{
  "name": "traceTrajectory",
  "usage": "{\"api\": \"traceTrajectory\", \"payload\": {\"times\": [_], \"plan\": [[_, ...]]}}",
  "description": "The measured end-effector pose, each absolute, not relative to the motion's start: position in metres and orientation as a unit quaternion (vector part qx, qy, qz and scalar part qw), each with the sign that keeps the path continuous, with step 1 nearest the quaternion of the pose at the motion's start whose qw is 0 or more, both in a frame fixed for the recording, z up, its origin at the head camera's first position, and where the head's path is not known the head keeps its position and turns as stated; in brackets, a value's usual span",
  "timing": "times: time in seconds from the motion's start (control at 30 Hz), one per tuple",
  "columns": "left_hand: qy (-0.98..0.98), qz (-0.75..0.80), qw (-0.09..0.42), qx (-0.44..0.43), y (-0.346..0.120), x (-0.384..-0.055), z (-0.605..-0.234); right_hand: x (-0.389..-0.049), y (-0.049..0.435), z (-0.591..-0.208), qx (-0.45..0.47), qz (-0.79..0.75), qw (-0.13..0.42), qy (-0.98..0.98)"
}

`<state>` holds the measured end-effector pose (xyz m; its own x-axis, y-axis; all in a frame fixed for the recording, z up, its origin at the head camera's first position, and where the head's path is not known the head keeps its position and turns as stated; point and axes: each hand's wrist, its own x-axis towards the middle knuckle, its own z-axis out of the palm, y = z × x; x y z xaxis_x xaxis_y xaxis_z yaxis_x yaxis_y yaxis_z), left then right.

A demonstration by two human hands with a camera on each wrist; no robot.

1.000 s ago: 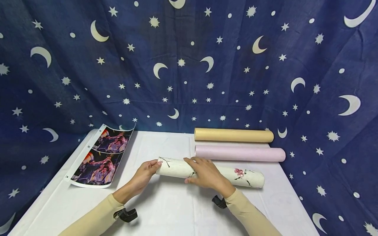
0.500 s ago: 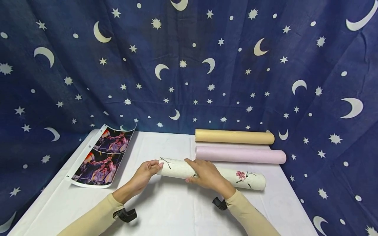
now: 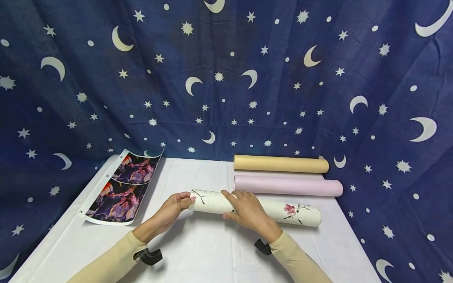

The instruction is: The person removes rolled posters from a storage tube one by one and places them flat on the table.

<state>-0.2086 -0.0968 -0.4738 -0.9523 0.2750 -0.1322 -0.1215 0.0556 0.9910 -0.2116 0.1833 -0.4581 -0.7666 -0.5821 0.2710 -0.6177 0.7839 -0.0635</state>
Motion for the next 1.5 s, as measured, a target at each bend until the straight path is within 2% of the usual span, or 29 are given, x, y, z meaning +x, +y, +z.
{"api": "traceTrajectory", "payload": {"times": [0.17,0.27,0.6,1.17,1.27,1.5], "plan": [[0.709,0.674,0.186,0.089,-0.095,-0.208,-0.472,-0.211,0.184,-0.458,0.314,0.07,0.116,-0.94],[0.704,0.678,0.189,0.1,-0.095,-0.207,-0.471,-0.21,0.185,-0.457,0.31,0.069,0.116,-0.941],[0.706,0.684,0.157,0.093,-0.099,-0.204,-0.472,-0.208,0.183,-0.465,0.323,0.057,0.154,-0.932],[0.719,0.686,0.093,0.063,-0.095,-0.204,-0.459,-0.208,0.18,-0.462,0.316,0.052,0.176,-0.931],[0.718,0.686,0.099,0.066,-0.095,-0.204,-0.458,-0.208,0.18,-0.462,0.314,0.05,0.178,-0.931],[0.726,0.665,0.15,0.086,-0.1,-0.202,-0.454,-0.207,0.181,-0.465,0.323,0.055,0.177,-0.928]]}}
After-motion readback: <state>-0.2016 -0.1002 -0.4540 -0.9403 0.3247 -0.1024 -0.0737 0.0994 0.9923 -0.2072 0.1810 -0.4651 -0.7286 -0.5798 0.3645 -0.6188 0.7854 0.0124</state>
